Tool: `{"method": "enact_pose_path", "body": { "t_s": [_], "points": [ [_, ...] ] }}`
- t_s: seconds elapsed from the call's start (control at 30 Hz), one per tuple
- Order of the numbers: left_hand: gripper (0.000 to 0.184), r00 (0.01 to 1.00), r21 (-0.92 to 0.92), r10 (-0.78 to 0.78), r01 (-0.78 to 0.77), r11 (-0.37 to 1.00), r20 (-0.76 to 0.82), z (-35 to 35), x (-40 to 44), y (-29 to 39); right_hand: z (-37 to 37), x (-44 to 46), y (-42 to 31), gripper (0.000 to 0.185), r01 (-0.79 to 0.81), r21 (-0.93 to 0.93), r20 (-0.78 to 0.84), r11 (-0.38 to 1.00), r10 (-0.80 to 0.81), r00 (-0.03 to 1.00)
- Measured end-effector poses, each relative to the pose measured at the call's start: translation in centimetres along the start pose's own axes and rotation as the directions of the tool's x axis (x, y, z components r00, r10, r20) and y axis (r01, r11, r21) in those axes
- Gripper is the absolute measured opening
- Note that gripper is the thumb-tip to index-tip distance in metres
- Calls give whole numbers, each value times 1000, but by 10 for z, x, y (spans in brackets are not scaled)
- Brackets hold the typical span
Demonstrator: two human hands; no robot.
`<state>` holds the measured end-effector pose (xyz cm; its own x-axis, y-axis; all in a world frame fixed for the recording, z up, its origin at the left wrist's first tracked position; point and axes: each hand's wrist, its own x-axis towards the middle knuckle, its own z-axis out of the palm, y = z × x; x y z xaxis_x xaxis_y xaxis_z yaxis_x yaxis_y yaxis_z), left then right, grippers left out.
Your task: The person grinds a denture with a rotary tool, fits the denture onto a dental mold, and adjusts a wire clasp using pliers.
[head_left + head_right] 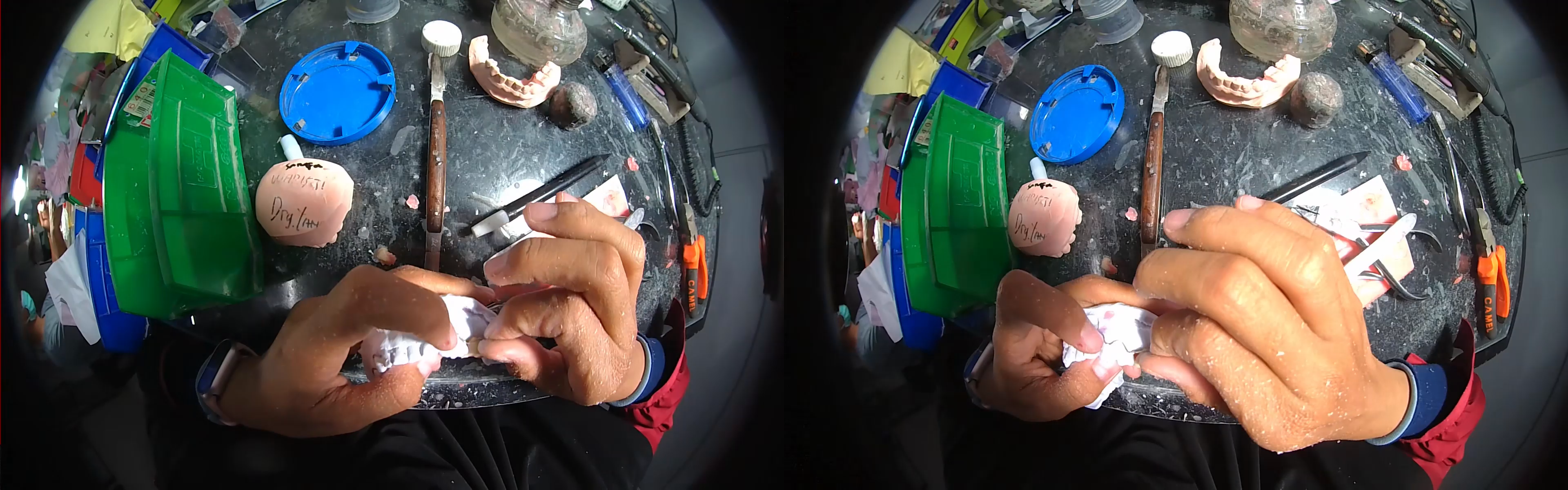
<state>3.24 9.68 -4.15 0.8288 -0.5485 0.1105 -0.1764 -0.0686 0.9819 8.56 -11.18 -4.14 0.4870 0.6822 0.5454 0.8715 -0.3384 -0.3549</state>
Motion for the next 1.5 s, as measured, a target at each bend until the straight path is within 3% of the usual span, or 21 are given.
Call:
{"method": "enact_pose_path", "body": {
  "t_s": [0.2, 0.6, 0.83, 0.87, 0.97, 1.2, 1.37, 1.5],
  "points": [
    [34, 1000, -31, -1, 1, 1000, -6, 0, 0, 0, 5, -2, 4, 31, 76, -28, -59, 997, -78, 995],
    [29, 999, -39, -51, 51, 998, 14, -1, 0, 2, 5, -3, 1, 25, 84, -125, -126, 989, -100, 987],
    [27, 999, 50, 35, -36, 998, 18, -5, 2, -2, -11, 4, -11, 22, 66, -89, -36, 994, -70, 997],
    [27, 999, 35, 34, -35, 999, 16, -4, 2, -2, -7, 6, -16, 22, 35, -83, -81, 996, -42, 996],
    [27, 999, 11, 38, -38, 999, 13, -4, 2, -2, -10, -1, -9, 21, 127, -173, -13, 977, -131, 991],
    [29, 1000, -27, 19, -19, 999, -3, -2, 0, -3, 5, 0, -13, 17, 43, -76, -176, 996, -56, 983],
    [32, 1000, -27, 19, -19, 999, -6, -2, 0, -4, -5, -2, -6, 19, 98, -53, -76, 994, -102, 992],
    [33, 996, 12, 87, -87, 996, 15, -4, 2, -6, -1, 0, -11, 19, 51, -12, -129, 999, -52, 990]
  ]
}}
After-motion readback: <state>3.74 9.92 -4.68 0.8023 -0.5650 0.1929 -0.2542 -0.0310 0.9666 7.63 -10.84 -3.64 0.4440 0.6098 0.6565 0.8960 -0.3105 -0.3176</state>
